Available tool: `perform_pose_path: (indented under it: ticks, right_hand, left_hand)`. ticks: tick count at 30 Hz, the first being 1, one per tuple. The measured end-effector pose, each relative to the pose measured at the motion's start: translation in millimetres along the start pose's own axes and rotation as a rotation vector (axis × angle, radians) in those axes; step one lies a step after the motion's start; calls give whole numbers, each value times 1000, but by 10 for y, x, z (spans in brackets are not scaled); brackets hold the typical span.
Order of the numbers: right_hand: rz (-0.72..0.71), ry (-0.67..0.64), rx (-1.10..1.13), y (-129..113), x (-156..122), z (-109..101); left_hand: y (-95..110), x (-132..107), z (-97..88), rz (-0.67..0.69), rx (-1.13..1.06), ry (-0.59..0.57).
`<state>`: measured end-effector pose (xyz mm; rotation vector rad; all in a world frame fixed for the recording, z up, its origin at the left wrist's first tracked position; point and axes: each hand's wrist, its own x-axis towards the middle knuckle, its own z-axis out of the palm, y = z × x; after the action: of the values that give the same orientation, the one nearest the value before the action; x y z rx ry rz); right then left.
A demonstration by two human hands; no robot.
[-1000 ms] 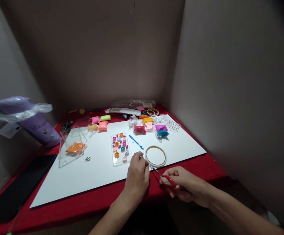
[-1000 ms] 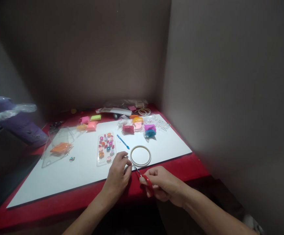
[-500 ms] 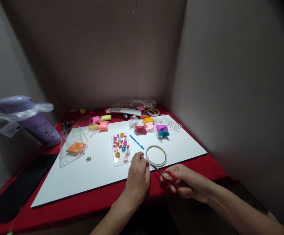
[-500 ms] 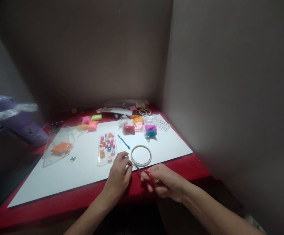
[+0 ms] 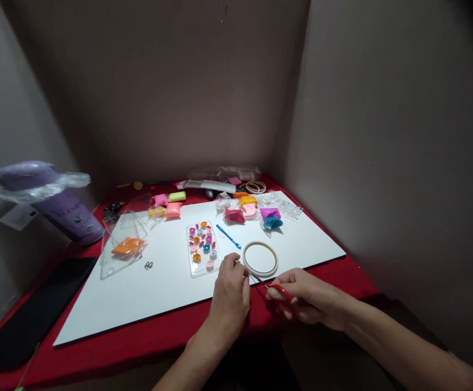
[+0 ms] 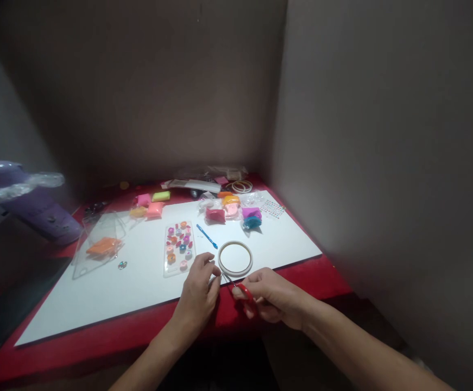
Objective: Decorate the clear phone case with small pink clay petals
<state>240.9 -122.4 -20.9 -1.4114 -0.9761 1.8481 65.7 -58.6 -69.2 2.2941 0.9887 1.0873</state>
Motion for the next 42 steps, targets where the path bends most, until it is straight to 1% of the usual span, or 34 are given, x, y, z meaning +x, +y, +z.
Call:
perform_pose_path:
  ticks: [13,20,26,30,33,36,38,40,42]
  right_hand:
    - [34,41,-57,-78,-10,8]
    - [33,72,-76,-55,-1,-4]
    - [39,107,-116,-76,-1,43]
    - [30,136,-185,-74,-12,73]
    - [21,185,-274,-44,-56,72]
    - [-39,254,-393,-22,-141,21]
    - [-137,327,-527,-30,-201,-57]
    - [-249,436,-695,-55,-240,-164]
    - [-320,545,-840,-86,-241,-279]
  left_hand:
    - [-2,-9,-2,-6,-4,6]
    - [-10,-9,0,-3,0,7]
    - [10,-4,-13,-16,-9,5]
    - [17,-7,-19,-43,-28,25]
    - [16,-14,-25,-62,-58,50]
    - [15,-19,-31,-81,-93,73]
    - [18,-18,-35,-96,-117,81]
    - [25,-13,-46,-112,-145,83]
    - [36,-5,-68,-133,-180,83]
